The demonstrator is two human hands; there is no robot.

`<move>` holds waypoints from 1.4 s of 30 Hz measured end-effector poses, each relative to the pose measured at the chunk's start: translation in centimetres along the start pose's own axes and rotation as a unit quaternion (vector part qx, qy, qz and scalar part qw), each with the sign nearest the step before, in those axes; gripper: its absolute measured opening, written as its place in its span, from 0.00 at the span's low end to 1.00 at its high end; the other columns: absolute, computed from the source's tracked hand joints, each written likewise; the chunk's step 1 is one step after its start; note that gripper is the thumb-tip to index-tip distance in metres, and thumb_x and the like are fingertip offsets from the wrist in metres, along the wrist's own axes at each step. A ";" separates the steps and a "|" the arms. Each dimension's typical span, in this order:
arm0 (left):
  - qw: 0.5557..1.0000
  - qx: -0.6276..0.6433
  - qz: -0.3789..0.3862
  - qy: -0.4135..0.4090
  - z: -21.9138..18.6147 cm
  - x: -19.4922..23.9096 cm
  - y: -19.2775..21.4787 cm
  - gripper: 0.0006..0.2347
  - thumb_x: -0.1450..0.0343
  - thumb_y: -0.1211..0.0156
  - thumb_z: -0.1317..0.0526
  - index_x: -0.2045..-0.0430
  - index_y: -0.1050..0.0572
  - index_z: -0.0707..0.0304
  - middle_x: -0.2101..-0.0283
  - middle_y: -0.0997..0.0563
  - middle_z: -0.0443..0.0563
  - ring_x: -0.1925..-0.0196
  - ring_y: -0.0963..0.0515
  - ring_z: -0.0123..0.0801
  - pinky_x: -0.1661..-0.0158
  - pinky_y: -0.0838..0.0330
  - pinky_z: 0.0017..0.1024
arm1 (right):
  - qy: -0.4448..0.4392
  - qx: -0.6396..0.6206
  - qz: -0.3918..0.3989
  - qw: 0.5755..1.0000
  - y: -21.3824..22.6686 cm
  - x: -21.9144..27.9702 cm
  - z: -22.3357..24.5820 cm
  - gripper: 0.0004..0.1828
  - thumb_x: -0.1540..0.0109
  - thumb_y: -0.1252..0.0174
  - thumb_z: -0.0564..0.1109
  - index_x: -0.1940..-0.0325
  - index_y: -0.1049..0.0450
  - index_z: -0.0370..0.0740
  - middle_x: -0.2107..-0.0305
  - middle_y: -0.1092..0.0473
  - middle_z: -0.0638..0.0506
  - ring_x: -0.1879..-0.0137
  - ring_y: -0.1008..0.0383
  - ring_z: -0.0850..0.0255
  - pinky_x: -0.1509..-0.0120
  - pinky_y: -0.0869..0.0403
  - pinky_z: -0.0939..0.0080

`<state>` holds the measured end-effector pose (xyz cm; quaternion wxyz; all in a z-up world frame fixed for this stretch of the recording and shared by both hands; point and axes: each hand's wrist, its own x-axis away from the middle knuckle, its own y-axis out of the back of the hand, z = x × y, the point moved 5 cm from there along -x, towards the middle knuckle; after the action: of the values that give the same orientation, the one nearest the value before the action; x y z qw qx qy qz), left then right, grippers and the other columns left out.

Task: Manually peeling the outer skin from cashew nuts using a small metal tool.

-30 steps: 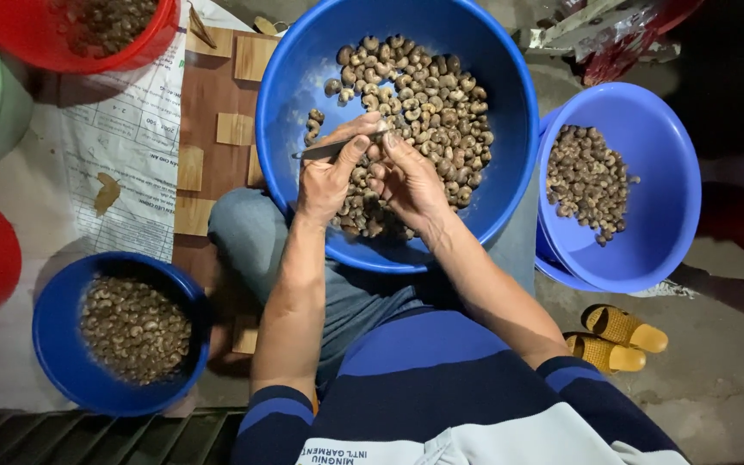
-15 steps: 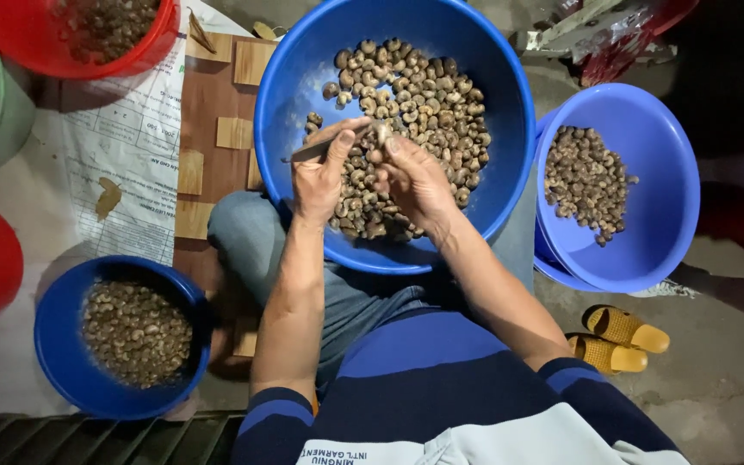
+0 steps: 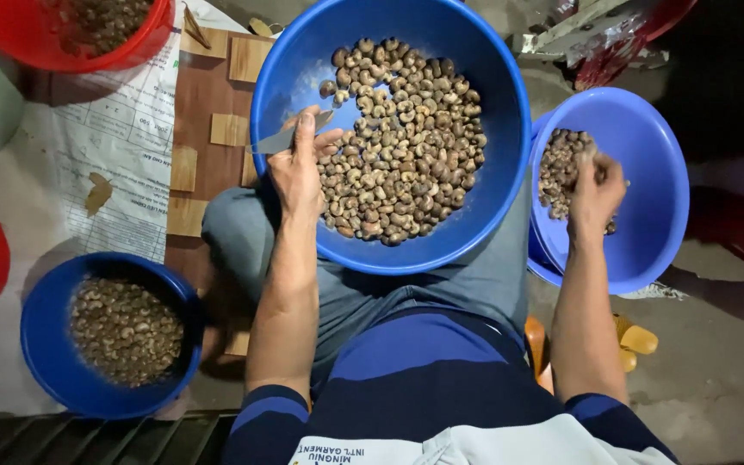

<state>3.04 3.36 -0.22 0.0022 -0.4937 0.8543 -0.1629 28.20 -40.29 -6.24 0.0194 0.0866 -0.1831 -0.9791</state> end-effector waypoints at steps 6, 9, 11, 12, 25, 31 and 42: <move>1.000 -0.019 0.008 -0.012 -0.2 0.1 0.1 0.14 0.22 0.43 0.54 0.51 0.22 0.67 0.52 0.15 0.68 0.61 0.10 0.43 0.64 0.14 0.26 | -0.084 0.259 0.098 0.957 2.2 4.3 -7.6 0.18 0.31 0.41 0.48 0.45 0.23 0.29 0.64 0.26 0.33 0.55 0.22 0.39 0.53 0.25 0.38; 1.000 -0.020 0.012 -0.008 0.0 0.1 0.0 0.14 0.22 0.42 0.54 0.51 0.22 0.66 0.52 0.15 0.68 0.60 0.10 0.43 0.64 0.14 0.25 | -0.065 0.251 0.093 0.961 1.6 3.9 -4.1 0.19 0.29 0.41 0.51 0.44 0.26 0.31 0.63 0.30 0.35 0.54 0.25 0.42 0.53 0.28 0.37; 1.000 -0.014 0.005 -0.002 0.1 0.0 -0.1 0.14 0.22 0.42 0.55 0.51 0.22 0.69 0.53 0.15 0.69 0.62 0.10 0.43 0.66 0.15 0.24 | 0.030 0.212 0.062 0.975 -0.2 2.7 0.8 0.12 0.29 0.41 0.38 0.43 0.27 0.29 0.62 0.29 0.34 0.55 0.25 0.43 0.55 0.27 0.42; 1.000 -0.014 0.004 -0.001 0.2 0.0 0.0 0.14 0.22 0.42 0.55 0.51 0.22 0.69 0.53 0.15 0.69 0.62 0.10 0.43 0.66 0.15 0.24 | 0.030 0.212 0.063 0.975 -1.4 2.1 2.8 0.12 0.29 0.41 0.38 0.43 0.27 0.29 0.62 0.29 0.34 0.55 0.25 0.43 0.55 0.27 0.42; 0.997 -0.069 0.013 -0.027 -0.7 -0.1 0.0 0.17 0.23 0.46 0.51 0.52 0.21 0.66 0.52 0.14 0.60 0.64 0.09 0.39 0.68 0.18 0.22 | 0.251 0.141 0.354 0.890 -25.1 3.2 16.9 0.16 0.36 0.43 0.33 0.43 0.27 0.38 0.50 0.24 0.42 0.49 0.22 0.47 0.47 0.22 0.46; 0.995 -0.099 0.009 -0.016 -1.4 0.1 -0.2 0.19 0.23 0.48 0.49 0.51 0.21 0.67 0.53 0.13 0.59 0.63 0.09 0.38 0.66 0.17 0.22 | 0.004 0.099 0.398 0.912 -34.1 4.1 7.3 0.30 0.29 0.61 0.54 0.24 0.43 0.41 0.31 0.39 0.43 0.60 0.34 0.64 0.68 0.34 0.76; 0.990 -0.134 0.013 -0.029 -1.5 -0.1 -0.6 0.15 0.23 0.47 0.51 0.54 0.19 0.61 0.67 0.11 0.57 0.64 0.09 0.35 0.66 0.16 0.23 | 0.307 0.486 0.335 0.747 -37.5 4.9 9.3 0.17 0.33 0.51 0.32 0.43 0.31 0.45 0.40 0.38 0.38 0.64 0.30 0.57 0.80 0.30 0.63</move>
<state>3.37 3.51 1.33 -0.0374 -0.4831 0.8742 -0.0328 21.50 -2.35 -12.07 0.3562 0.3134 -0.6357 -0.6089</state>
